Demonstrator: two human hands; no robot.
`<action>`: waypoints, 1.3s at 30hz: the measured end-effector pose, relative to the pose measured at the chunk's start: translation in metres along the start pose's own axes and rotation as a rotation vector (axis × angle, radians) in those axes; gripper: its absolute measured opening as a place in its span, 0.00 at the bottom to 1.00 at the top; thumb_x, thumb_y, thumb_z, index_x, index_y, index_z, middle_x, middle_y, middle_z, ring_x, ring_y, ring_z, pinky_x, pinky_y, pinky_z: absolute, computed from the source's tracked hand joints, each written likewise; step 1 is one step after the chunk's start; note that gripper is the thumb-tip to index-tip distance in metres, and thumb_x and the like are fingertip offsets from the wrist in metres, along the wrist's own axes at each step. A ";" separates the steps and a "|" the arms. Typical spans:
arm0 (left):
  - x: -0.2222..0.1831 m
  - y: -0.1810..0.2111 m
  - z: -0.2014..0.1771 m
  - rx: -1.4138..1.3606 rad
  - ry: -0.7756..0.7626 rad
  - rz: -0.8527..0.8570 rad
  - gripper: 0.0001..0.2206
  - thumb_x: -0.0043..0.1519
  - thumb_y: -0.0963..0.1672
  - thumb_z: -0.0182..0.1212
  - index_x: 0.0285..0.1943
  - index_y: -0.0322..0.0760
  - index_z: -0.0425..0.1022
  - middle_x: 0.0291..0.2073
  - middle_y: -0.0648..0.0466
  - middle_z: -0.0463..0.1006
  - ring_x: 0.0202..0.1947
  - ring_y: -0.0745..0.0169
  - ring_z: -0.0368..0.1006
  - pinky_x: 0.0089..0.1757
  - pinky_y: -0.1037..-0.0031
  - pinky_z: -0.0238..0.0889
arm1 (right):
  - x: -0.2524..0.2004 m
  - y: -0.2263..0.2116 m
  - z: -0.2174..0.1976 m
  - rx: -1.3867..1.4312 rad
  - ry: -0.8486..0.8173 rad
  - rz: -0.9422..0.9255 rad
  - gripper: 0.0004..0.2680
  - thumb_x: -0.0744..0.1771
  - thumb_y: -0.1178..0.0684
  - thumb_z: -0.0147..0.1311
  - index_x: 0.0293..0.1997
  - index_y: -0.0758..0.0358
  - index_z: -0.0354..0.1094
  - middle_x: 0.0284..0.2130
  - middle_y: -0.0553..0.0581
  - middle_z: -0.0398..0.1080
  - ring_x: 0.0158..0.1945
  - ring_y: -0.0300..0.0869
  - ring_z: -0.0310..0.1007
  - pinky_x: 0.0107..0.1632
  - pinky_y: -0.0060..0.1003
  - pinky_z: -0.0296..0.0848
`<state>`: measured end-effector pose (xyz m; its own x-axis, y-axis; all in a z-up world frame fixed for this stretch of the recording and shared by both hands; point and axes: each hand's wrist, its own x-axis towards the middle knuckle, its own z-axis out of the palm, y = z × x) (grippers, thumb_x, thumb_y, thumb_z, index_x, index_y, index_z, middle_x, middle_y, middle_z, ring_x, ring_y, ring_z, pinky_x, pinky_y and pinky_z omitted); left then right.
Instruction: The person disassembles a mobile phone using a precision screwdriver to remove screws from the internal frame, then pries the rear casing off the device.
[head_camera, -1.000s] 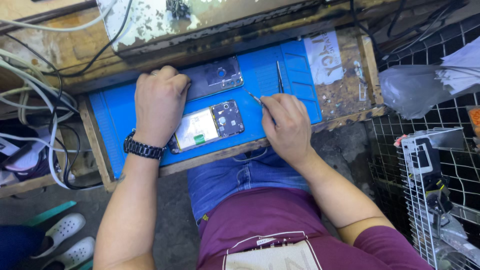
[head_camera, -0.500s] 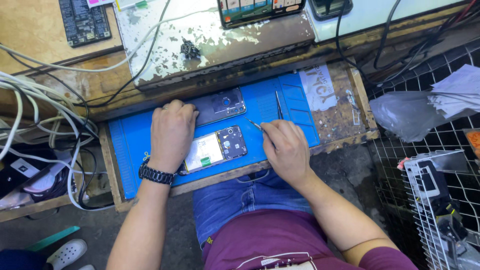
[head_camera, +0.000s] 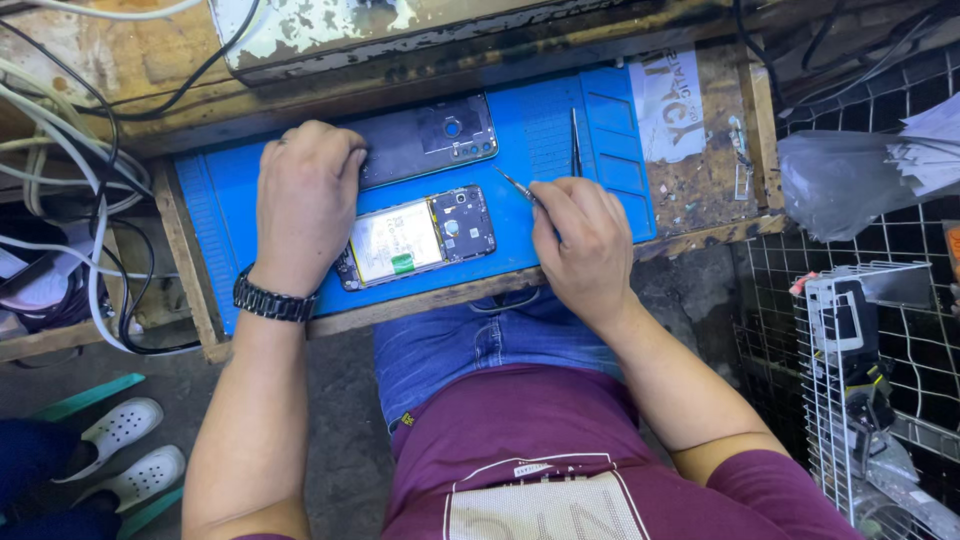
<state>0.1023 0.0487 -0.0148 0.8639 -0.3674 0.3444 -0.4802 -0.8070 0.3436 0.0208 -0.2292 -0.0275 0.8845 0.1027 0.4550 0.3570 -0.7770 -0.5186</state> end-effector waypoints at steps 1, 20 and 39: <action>-0.002 0.001 -0.002 -0.013 -0.016 0.000 0.01 0.66 0.39 0.64 0.43 0.37 0.78 0.39 0.50 0.76 0.44 0.47 0.73 0.46 0.58 0.60 | -0.001 -0.001 -0.001 0.007 -0.002 0.006 0.10 0.66 0.62 0.59 0.53 0.67 0.72 0.42 0.60 0.72 0.44 0.52 0.72 0.47 0.45 0.68; 0.026 0.015 -0.002 0.230 -0.037 0.120 0.06 0.58 0.41 0.65 0.28 0.39 0.75 0.29 0.49 0.73 0.37 0.49 0.70 0.40 0.59 0.60 | 0.008 -0.003 -0.004 0.020 0.038 -0.018 0.10 0.65 0.62 0.58 0.50 0.66 0.71 0.40 0.60 0.72 0.43 0.54 0.73 0.45 0.46 0.68; -0.001 0.020 -0.002 -0.477 0.062 -0.196 0.04 0.67 0.41 0.60 0.42 0.33 0.74 0.35 0.52 0.74 0.39 0.57 0.71 0.43 0.69 0.64 | -0.002 0.007 -0.008 0.296 0.060 0.083 0.08 0.67 0.65 0.58 0.50 0.70 0.71 0.44 0.62 0.72 0.47 0.51 0.74 0.51 0.39 0.72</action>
<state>0.0916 0.0340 -0.0062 0.9409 -0.1904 0.2802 -0.3386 -0.5524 0.7617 0.0190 -0.2397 -0.0263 0.8982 0.0023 0.4396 0.3637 -0.5658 -0.7400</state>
